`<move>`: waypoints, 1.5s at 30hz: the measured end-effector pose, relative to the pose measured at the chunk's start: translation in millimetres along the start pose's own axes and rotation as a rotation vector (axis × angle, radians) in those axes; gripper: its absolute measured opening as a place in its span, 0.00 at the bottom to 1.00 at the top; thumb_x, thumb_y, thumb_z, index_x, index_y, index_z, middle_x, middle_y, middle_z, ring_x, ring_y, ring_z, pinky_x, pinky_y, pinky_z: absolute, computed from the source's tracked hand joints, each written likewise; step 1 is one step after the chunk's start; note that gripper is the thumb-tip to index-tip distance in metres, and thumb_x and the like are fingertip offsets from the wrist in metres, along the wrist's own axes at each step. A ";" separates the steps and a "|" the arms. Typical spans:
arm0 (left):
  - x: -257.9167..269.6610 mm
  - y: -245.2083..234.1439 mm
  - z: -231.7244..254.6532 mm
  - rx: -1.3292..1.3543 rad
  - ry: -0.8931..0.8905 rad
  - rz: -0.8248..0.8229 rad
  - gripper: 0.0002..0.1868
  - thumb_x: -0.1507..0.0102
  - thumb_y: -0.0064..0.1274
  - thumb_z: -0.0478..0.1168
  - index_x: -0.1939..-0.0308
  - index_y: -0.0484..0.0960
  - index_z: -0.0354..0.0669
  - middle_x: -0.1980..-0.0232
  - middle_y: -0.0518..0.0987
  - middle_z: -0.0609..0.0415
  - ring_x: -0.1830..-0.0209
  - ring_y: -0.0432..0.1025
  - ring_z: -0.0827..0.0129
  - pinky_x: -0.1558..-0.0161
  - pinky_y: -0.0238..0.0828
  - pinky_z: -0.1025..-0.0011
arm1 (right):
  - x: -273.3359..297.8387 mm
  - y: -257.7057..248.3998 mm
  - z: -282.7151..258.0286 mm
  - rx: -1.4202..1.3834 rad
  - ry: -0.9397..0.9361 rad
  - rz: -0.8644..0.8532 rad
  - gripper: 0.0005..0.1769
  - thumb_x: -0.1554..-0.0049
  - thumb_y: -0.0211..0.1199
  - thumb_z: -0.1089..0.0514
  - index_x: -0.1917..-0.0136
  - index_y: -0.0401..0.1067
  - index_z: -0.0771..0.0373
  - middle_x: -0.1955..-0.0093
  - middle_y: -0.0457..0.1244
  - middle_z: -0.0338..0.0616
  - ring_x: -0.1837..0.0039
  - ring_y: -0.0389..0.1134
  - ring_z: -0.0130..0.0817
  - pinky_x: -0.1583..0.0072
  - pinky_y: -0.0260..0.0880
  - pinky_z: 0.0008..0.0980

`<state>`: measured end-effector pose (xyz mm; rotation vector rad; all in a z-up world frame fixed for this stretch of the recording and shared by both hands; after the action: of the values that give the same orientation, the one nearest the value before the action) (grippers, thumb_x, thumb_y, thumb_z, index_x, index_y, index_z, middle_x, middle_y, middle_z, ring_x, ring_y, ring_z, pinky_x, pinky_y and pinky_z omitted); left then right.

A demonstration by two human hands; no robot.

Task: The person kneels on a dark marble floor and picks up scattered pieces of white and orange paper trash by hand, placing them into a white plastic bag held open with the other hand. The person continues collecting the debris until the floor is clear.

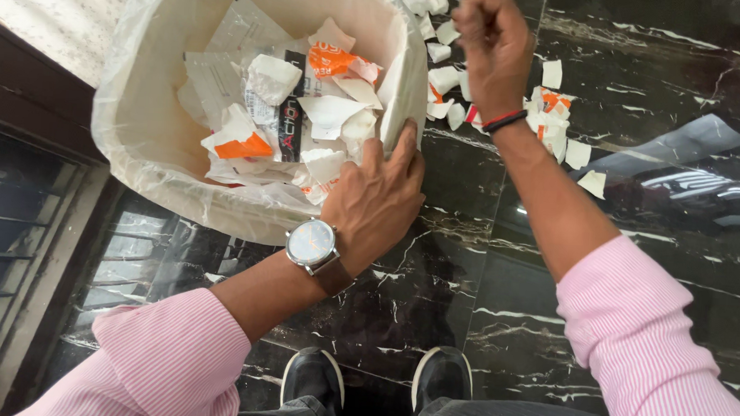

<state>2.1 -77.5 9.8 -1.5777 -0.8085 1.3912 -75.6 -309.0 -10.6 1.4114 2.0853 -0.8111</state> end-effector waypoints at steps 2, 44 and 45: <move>-0.7 0.2 -0.8 0.028 0.004 -0.020 0.25 0.44 0.57 0.44 0.48 0.81 0.31 0.32 0.69 0.39 0.54 0.72 0.52 0.72 0.77 0.62 | 10.5 -37.1 58.6 0.148 0.032 0.064 0.14 0.29 0.63 0.51 0.47 0.72 0.65 0.55 0.69 0.39 0.53 0.71 0.25 0.49 0.73 0.27; -9.9 -2.4 1.0 0.011 -0.005 -0.110 0.28 0.40 0.58 0.51 0.44 0.78 0.33 0.28 0.65 0.44 0.53 0.70 0.54 0.71 0.77 0.63 | 247.2 -259.4 231.8 1.292 1.001 -0.801 0.36 0.43 0.66 0.42 0.28 0.64 0.59 0.30 0.60 0.61 0.32 0.64 0.59 0.34 0.67 0.51; -9.1 -2.2 1.3 0.005 -0.002 -0.114 0.28 0.40 0.58 0.51 0.44 0.78 0.32 0.28 0.65 0.44 0.53 0.70 0.54 0.71 0.77 0.63 | 247.1 -257.3 233.9 1.296 0.967 -0.814 0.35 0.43 0.66 0.41 0.30 0.67 0.62 0.30 0.60 0.60 0.32 0.65 0.59 0.35 0.68 0.50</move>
<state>-0.6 -84.4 15.6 -1.5026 -0.8814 1.3122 -385.8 -389.6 -292.2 1.6457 3.1112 -2.5468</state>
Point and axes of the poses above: each hand's wrist, its own x-axis away from the middle knuckle, its own y-axis out of the palm, z = x × y, the point moved 7 cm from there along -x, towards the middle knuckle
